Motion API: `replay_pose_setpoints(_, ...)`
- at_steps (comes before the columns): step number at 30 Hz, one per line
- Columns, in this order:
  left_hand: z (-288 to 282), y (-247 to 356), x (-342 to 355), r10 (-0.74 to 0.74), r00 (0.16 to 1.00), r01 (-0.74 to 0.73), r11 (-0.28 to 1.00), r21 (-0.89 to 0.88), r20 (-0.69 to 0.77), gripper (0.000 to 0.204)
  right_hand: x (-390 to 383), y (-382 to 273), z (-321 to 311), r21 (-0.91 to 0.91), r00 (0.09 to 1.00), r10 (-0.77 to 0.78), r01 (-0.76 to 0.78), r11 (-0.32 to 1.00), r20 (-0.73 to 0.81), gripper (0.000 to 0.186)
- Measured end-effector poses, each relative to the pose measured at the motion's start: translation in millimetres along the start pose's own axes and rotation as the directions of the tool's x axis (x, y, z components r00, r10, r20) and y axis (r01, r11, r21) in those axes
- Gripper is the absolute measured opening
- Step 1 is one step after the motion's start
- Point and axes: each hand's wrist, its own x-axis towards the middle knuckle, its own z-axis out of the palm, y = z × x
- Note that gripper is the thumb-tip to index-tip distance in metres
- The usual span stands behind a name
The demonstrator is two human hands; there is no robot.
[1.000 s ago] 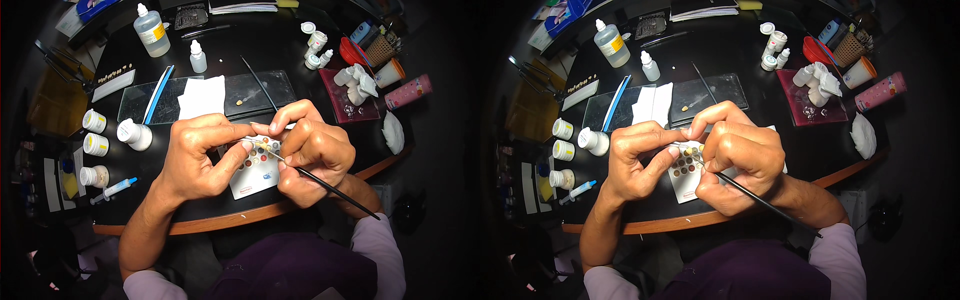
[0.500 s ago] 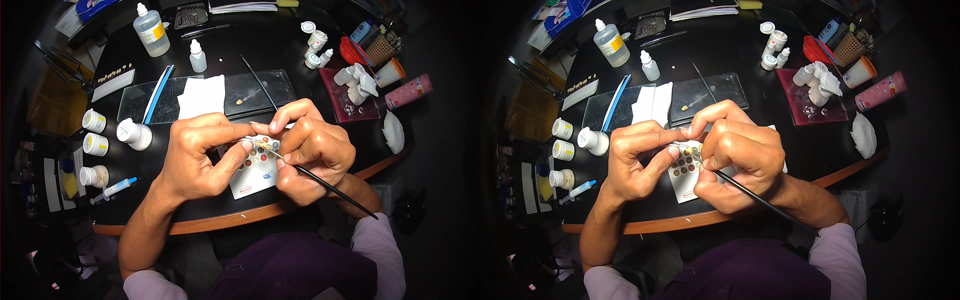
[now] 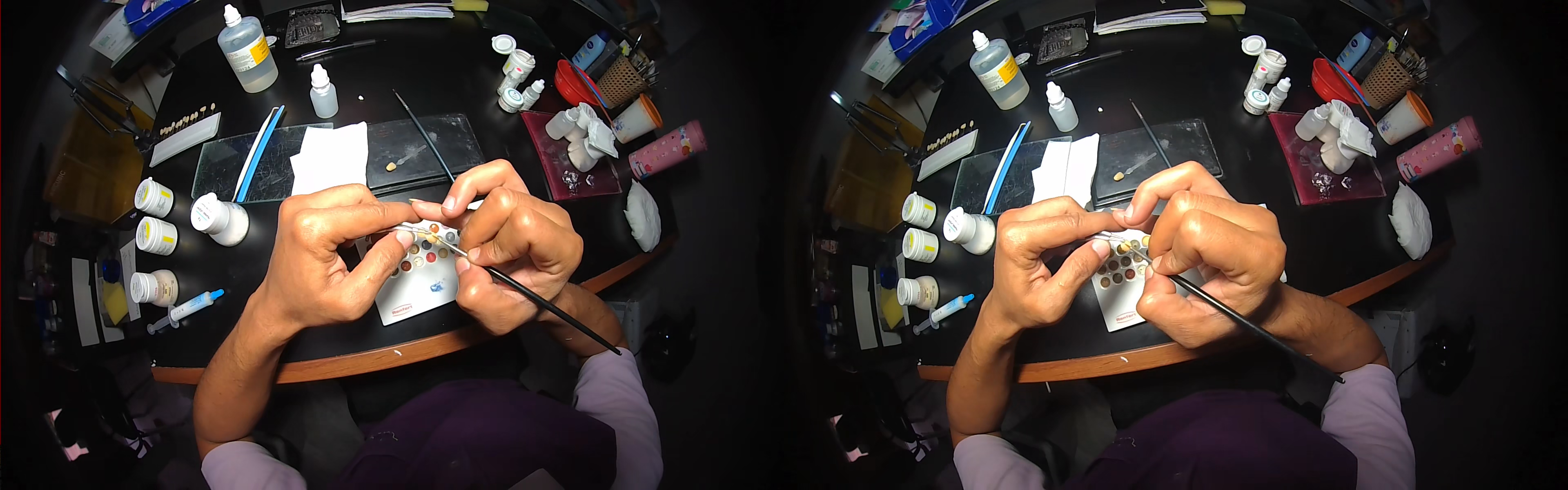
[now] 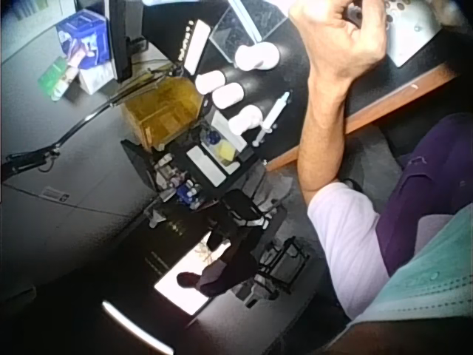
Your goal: The person paints a dental crown held with tweezers using a brush and a color palette, wipes the crown with a paper towel, repositions a desk lamp, and applies additional paint to the crown with the brush.
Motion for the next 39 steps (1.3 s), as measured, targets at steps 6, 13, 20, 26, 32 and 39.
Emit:
replay_pose_setpoints(6,5,-4,-1,0.002,0.999,-0.004,0.999,-0.033,-0.043,0.025,1,1,-2,0.087,1.0,0.027,-0.028,0.996,0.012,0.015)
replay_pose_setpoints(13,6,-3,0,0.006,0.997,-0.01,0.998,-0.055,-0.079,0.022,1,1,-3,0.123,0.999,0.031,-0.032,0.992,0.009,0.016)
replay_pose_setpoints(20,4,-3,1,0.016,0.997,-0.021,0.998,-0.063,-0.079,0.022,1,1,-3,0.139,0.999,0.038,-0.04,0.989,0.022,0.016)
replay_pose_setpoints(26,-6,-8,5,-0.043,0.993,0.053,0.994,0.1,-0.107,0.018,0,11,-11,0.164,0.998,0.018,-0.008,0.987,-0.058,0.013)
replay_pose_setpoints(32,-20,-31,9,-0.146,0.977,0.163,0.981,0.102,-0.154,0.02,1,26,-27,0.118,0.945,0.116,-0.084,0.99,-0.305,0.016)
replay_pose_setpoints(39,-26,-45,7,-0.131,0.98,0.147,0.984,0.1,-0.15,0.02,4,35,-35,-0.054,0.946,0.071,-0.093,0.994,-0.315,0.016)
